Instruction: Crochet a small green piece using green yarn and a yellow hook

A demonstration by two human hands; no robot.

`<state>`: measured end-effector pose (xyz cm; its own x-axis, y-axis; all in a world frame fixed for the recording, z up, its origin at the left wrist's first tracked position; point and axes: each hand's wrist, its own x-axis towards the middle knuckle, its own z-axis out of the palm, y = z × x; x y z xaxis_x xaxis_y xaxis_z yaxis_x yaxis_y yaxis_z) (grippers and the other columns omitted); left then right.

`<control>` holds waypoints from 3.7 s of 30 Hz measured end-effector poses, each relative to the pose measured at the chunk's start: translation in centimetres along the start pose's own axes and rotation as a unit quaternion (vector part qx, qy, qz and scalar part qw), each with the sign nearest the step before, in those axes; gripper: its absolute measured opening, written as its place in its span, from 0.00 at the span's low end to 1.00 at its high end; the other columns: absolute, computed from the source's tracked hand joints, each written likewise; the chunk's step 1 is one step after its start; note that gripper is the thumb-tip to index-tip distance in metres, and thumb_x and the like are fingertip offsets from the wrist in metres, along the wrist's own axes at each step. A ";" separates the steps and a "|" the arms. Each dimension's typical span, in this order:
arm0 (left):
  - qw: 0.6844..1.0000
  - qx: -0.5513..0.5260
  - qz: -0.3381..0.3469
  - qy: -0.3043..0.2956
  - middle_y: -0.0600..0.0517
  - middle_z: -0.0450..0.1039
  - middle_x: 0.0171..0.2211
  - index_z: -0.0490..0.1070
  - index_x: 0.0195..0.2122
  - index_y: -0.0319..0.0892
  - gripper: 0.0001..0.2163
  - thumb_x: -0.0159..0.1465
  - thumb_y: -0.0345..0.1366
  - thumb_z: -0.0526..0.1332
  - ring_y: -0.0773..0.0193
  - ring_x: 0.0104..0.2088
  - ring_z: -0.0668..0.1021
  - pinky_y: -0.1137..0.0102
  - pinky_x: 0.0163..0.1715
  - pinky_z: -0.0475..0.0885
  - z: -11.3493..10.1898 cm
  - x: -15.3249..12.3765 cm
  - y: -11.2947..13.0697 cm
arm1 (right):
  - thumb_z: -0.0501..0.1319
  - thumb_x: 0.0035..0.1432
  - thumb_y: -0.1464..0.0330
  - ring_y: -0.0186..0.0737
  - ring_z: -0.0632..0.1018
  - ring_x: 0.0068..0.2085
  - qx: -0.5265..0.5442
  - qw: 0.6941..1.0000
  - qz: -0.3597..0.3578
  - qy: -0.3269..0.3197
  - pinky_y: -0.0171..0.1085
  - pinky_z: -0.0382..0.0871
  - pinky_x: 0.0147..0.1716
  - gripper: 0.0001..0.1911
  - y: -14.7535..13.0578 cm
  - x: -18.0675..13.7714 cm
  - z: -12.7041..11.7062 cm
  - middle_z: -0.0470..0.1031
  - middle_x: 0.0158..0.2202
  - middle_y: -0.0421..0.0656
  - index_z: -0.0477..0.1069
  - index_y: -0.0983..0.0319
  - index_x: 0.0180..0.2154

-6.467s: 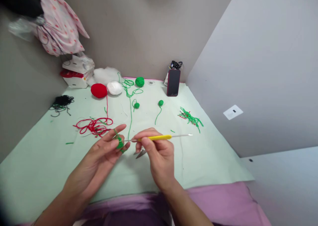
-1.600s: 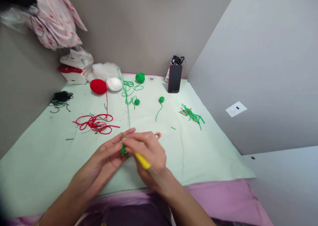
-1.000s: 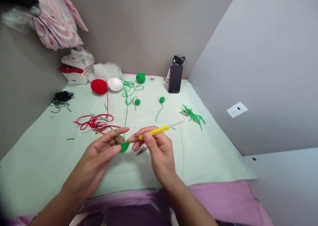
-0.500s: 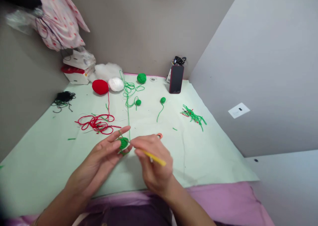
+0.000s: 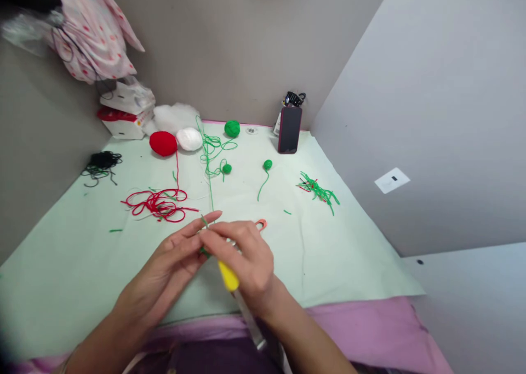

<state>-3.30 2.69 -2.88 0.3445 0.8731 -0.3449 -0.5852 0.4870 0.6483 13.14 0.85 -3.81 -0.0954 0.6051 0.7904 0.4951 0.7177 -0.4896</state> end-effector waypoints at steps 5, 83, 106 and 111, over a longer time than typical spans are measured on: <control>0.999 0.021 0.017 0.026 0.53 0.82 0.34 0.89 0.45 0.47 0.17 0.54 0.39 0.82 0.63 0.39 0.80 0.69 0.48 0.73 -0.3 0.0 0.3 | 0.64 0.74 0.69 0.36 0.80 0.31 0.218 0.950 0.212 0.064 0.36 0.77 0.30 0.09 0.3 0.8 -0.2 0.84 0.35 0.42 0.85 0.56 0.44; 0.958 0.220 0.171 0.071 0.57 0.75 0.35 0.88 0.49 0.57 0.15 0.61 0.35 0.77 0.64 0.44 0.75 0.71 0.49 0.69 -1.2 -0.3 -0.4 | 0.57 0.76 0.72 0.45 0.87 0.42 0.022 0.999 -0.026 -0.036 0.44 0.84 0.41 0.12 -0.2 -0.4 -0.5 0.88 0.42 0.51 0.77 0.61 0.54; 0.953 0.250 0.157 0.068 0.57 0.76 0.38 0.84 0.57 0.59 0.20 0.63 0.41 0.78 0.60 0.47 0.75 0.65 0.57 0.63 -1.7 -0.4 -0.4 | 0.58 0.76 0.71 0.43 0.87 0.36 0.144 0.986 0.081 0.014 0.45 0.83 0.38 0.12 0.3 -0.3 0.0 0.89 0.41 0.47 0.80 0.56 0.52; 0.977 0.176 0.117 0.041 0.57 0.76 0.35 0.84 0.57 0.57 0.23 0.60 0.40 0.80 0.62 0.42 0.76 0.66 0.53 0.67 -1.1 -0.4 -0.5 | 0.63 0.71 0.77 0.45 0.87 0.42 -0.035 0.998 -0.048 -0.025 0.43 0.84 0.41 0.15 0.2 -0.9 0.2 0.88 0.44 0.50 0.80 0.59 0.55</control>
<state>-3.96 2.12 -3.84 0.1638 0.9654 -0.2030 -0.3481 0.2491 0.9038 13.18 0.51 -4.63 -0.1884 0.5521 0.8122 0.5401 0.7490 -0.3839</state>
